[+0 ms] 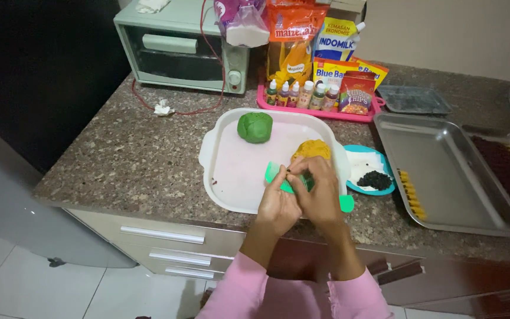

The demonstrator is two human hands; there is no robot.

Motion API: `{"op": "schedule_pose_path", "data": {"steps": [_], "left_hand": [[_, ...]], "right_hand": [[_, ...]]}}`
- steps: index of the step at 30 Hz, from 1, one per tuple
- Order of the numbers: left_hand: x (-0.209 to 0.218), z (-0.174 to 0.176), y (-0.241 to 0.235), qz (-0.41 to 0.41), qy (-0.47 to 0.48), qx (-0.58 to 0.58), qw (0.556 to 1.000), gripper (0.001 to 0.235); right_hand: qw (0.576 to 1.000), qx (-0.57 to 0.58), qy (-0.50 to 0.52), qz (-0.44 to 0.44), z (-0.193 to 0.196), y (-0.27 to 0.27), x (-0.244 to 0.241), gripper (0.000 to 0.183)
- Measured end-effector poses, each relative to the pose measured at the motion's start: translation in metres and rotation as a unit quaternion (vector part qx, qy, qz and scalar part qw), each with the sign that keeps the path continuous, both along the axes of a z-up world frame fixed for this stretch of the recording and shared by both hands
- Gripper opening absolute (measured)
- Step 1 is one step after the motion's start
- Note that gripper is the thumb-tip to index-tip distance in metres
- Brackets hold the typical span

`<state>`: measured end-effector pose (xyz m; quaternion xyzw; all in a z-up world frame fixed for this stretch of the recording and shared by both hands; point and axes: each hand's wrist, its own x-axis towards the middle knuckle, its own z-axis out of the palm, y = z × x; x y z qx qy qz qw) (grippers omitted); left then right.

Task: The person shapes small pieces of yellow dough into balls using their hands and a green comb. They then place the shaped dough pieces onto a metal tray.

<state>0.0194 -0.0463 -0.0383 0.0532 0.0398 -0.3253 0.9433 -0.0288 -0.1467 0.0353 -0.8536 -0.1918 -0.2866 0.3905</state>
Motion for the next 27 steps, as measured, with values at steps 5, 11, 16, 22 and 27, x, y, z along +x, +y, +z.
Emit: {"op": "schedule_pose_path", "data": {"steps": [5,11,16,22,27], "left_hand": [[-0.018,0.026,0.010,-0.007,0.034,0.016,0.999,0.049],[-0.018,0.022,0.006,0.008,0.031,0.001,0.999,0.054],[-0.040,0.043,0.012,0.002,-0.026,-0.045,0.999,0.054],[-0.033,0.035,-0.006,-0.008,-0.069,-0.059,0.996,0.059],[-0.020,0.017,-0.039,-0.036,-0.099,-0.048,0.993,0.062]], "right_hand": [[1.000,0.000,-0.013,0.003,0.006,0.004,-0.003,0.016],[1.000,0.003,-0.002,-0.007,0.003,0.003,0.001,0.012],[0.998,0.056,0.028,0.006,0.010,-0.010,-0.014,0.019],[0.999,0.038,0.009,0.000,0.014,-0.028,-0.021,0.023],[0.999,0.007,-0.028,-0.036,0.020,-0.051,-0.028,0.026]]}}
